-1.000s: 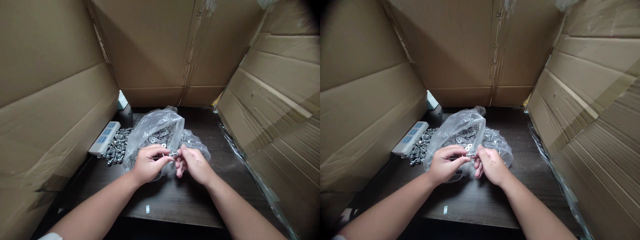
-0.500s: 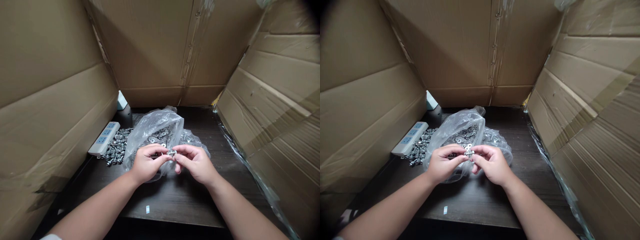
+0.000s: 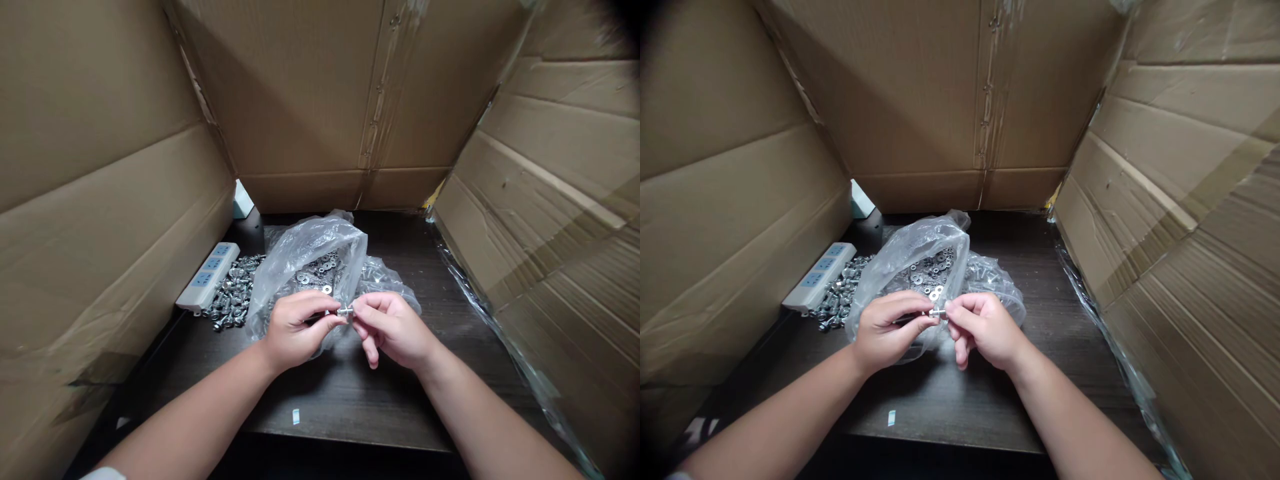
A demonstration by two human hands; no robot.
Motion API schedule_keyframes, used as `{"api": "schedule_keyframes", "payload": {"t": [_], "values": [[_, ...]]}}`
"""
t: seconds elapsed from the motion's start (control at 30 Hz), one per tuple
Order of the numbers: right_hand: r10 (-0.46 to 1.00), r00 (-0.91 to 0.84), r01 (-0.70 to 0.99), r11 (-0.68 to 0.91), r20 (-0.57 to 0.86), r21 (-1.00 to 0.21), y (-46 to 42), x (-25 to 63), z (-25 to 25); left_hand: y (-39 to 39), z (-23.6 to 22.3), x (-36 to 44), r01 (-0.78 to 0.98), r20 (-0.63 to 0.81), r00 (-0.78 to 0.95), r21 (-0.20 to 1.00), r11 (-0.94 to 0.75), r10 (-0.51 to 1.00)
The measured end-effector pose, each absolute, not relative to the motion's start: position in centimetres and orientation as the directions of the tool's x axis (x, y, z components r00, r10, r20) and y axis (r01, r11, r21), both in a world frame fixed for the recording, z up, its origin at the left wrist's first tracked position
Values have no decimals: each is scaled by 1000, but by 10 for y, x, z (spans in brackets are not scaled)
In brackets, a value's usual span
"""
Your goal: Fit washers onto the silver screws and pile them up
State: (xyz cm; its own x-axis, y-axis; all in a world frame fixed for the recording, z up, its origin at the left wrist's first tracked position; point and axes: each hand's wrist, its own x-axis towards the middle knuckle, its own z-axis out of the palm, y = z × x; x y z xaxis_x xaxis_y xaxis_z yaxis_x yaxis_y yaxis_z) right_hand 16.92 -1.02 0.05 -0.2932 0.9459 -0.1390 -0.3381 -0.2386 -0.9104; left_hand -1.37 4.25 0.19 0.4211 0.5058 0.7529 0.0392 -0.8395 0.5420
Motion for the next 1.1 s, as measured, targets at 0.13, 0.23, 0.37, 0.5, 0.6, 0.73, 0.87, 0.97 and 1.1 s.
{"api": "schedule_keyframes", "payload": {"t": [0.13, 0.23, 0.37, 0.5, 0.6, 0.73, 0.87, 0.97, 1.1], "values": [[957, -239, -317, -236, -164, -918, -9, 165, -2, 42, 2, -13, 54, 738, 404, 570, -820, 540], [974, -205, -344, -165, -97, -924, -10, 165, -1, 42, 3, -12, 57, 710, 386, 619, -783, 589], [982, -184, -363, -29, 41, -931, -12, 166, 1, 42, 3, -11, 75, 662, 352, 684, -725, 662], [985, -148, -338, 29, 84, -941, -12, 164, 1, 43, 3, -12, 82, 616, 349, 731, -678, 706], [990, -124, -309, 30, 72, -951, -12, 164, 2, 42, 4, -12, 81, 618, 351, 729, -680, 704], [990, -137, -306, -6, 38, -952, -12, 164, 3, 42, 4, -12, 67, 649, 380, 691, -720, 659], [987, -161, -295, -55, -7, -954, -13, 167, 3, 43, 4, -14, 40, 719, 412, 599, -800, 559], [981, -194, -296, -91, -34, -951, -13, 167, 2, 44, 6, -15, 41, 757, 430, 528, -848, 492], [963, -241, -294, -194, -123, -936, -10, 164, 0, 44, 6, -15, 43, 771, 450, 486, -873, 451]]}}
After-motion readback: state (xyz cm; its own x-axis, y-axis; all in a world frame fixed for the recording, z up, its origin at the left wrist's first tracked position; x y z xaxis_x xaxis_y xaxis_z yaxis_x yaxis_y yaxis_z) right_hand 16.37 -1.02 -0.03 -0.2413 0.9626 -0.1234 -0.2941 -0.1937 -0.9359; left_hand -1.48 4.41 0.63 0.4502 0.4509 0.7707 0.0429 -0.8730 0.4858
